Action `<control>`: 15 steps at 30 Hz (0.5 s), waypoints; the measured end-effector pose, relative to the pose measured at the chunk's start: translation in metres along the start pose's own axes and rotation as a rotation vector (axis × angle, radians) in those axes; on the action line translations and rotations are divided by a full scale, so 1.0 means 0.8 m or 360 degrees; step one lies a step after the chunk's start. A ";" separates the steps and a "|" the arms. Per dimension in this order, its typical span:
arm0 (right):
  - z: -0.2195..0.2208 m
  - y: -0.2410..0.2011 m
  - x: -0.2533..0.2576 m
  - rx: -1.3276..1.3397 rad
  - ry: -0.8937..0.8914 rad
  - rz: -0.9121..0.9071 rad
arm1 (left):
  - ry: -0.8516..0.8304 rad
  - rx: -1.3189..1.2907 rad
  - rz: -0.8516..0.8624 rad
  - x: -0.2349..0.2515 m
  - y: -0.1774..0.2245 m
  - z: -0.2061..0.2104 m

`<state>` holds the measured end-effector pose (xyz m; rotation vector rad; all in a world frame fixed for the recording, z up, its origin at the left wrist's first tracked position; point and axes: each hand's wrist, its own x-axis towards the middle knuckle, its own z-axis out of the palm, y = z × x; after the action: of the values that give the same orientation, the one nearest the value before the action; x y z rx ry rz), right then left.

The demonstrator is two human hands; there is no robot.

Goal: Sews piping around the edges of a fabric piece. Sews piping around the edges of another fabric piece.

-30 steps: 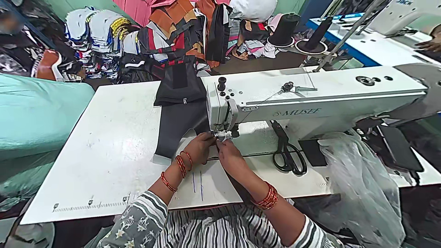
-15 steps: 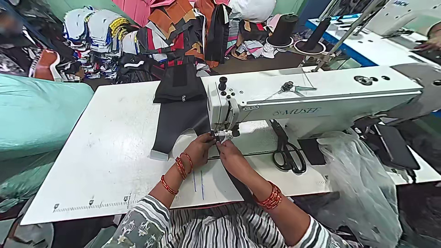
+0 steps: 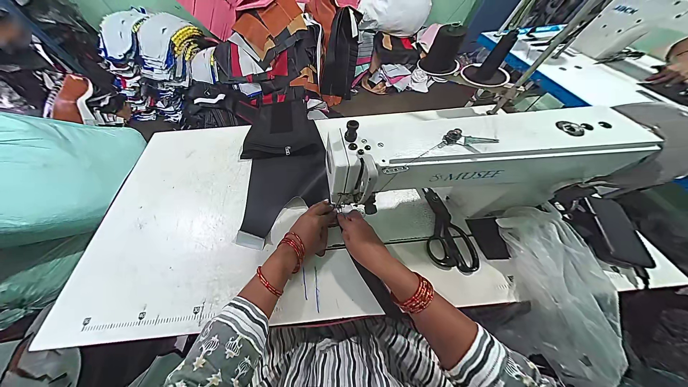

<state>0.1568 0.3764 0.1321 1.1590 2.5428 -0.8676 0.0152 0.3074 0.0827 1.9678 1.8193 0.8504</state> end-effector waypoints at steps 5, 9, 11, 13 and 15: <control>0.003 0.002 -0.001 -0.0020 0.0008 0.0006 | -0.0034 0.0077 -0.0033 -0.001 0.005 0.003; 0.014 0.005 -0.013 -0.0008 0.0082 -0.0031 | 0.0042 0.0195 -0.0021 -0.009 0.008 0.008; 0.019 0.007 -0.019 -0.0002 0.0126 -0.0057 | 0.0040 0.0241 0.0004 -0.010 0.011 0.008; 0.020 0.009 -0.020 0.0002 0.0132 -0.0078 | 0.0003 0.0321 0.0064 -0.008 0.009 0.007; 0.021 0.011 -0.019 -0.0003 0.0148 -0.0111 | -0.0068 0.0402 0.0128 -0.007 0.008 0.004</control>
<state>0.1728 0.3610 0.1213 1.1422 2.6725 -0.8453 0.0221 0.3019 0.0829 2.2072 1.9137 0.6209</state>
